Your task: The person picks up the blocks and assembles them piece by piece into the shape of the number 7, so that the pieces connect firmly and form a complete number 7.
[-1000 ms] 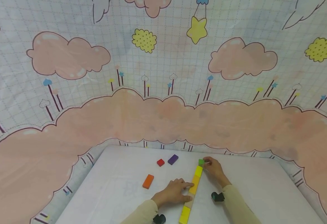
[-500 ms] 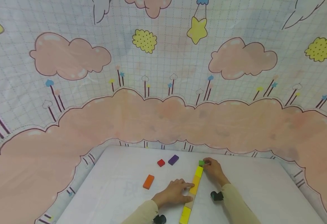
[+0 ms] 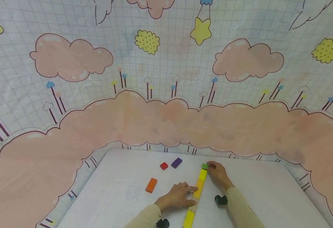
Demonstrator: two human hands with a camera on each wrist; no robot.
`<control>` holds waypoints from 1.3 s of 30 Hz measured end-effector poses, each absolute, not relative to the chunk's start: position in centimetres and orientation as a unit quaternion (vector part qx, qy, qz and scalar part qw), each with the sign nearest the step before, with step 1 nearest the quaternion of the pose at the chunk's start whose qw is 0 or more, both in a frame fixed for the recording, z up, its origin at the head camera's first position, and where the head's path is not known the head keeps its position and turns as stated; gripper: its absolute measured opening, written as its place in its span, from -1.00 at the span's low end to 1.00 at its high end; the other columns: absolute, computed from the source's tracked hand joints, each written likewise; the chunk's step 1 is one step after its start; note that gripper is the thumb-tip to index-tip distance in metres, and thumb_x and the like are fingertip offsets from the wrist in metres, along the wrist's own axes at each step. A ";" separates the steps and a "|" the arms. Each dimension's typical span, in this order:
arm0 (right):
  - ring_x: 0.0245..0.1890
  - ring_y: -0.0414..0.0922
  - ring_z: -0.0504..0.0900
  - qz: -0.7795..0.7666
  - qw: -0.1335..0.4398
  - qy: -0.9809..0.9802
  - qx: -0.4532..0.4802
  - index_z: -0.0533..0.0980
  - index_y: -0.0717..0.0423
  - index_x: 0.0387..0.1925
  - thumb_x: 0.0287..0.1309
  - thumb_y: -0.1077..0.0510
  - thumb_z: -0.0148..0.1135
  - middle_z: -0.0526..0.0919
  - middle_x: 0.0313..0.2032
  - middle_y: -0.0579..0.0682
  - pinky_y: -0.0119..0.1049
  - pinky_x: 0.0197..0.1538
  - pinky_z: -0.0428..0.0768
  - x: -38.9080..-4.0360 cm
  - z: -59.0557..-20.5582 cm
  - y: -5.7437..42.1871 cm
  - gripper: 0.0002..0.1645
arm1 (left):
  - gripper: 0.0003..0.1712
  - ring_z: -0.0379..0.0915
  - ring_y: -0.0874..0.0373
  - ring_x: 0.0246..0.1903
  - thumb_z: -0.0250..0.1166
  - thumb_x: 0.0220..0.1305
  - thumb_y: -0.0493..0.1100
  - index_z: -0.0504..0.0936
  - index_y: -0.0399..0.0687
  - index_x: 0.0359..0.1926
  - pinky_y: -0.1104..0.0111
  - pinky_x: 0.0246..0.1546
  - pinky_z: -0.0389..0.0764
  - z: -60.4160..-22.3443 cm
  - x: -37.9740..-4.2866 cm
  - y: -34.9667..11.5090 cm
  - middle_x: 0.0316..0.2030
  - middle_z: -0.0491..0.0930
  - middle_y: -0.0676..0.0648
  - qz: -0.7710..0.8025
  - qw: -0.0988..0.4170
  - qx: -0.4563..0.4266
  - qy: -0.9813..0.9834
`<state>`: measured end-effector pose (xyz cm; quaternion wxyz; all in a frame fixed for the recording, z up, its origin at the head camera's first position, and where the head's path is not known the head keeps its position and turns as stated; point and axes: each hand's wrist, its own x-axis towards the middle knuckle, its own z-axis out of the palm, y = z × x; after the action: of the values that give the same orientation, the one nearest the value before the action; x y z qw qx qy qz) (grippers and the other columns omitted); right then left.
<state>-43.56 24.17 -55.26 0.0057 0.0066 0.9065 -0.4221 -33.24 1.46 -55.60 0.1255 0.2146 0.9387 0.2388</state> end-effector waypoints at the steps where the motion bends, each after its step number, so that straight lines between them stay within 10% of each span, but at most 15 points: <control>1: 0.03 0.08 0.48 -0.424 0.008 0.906 0.008 0.51 0.16 0.17 0.31 0.21 0.11 0.58 0.08 0.19 0.06 0.20 0.48 -43.6 -55.3 24.2 -0.58 | -0.40 0.32 0.23 -0.07 0.33 0.19 0.25 0.42 0.65 0.27 0.16 0.17 0.44 -55.6 -33.2 1.5 -0.01 0.51 0.13 0.239 0.125 0.215 0.939; 39: 0.04 0.07 0.49 -0.417 0.002 0.909 0.020 0.52 0.09 0.19 0.30 0.16 0.15 0.59 0.08 0.16 0.07 0.21 0.48 -43.1 -55.8 23.9 -0.57 | -0.39 0.33 0.22 -0.04 0.34 0.17 0.26 0.40 0.71 0.25 0.11 0.19 0.44 -56.3 -33.4 1.2 0.02 0.51 0.13 0.239 0.127 0.214 0.939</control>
<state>-43.07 23.90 -55.76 0.0020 0.0202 0.9089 -0.4166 -33.42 1.25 -56.29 0.1265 0.2139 0.9387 0.2389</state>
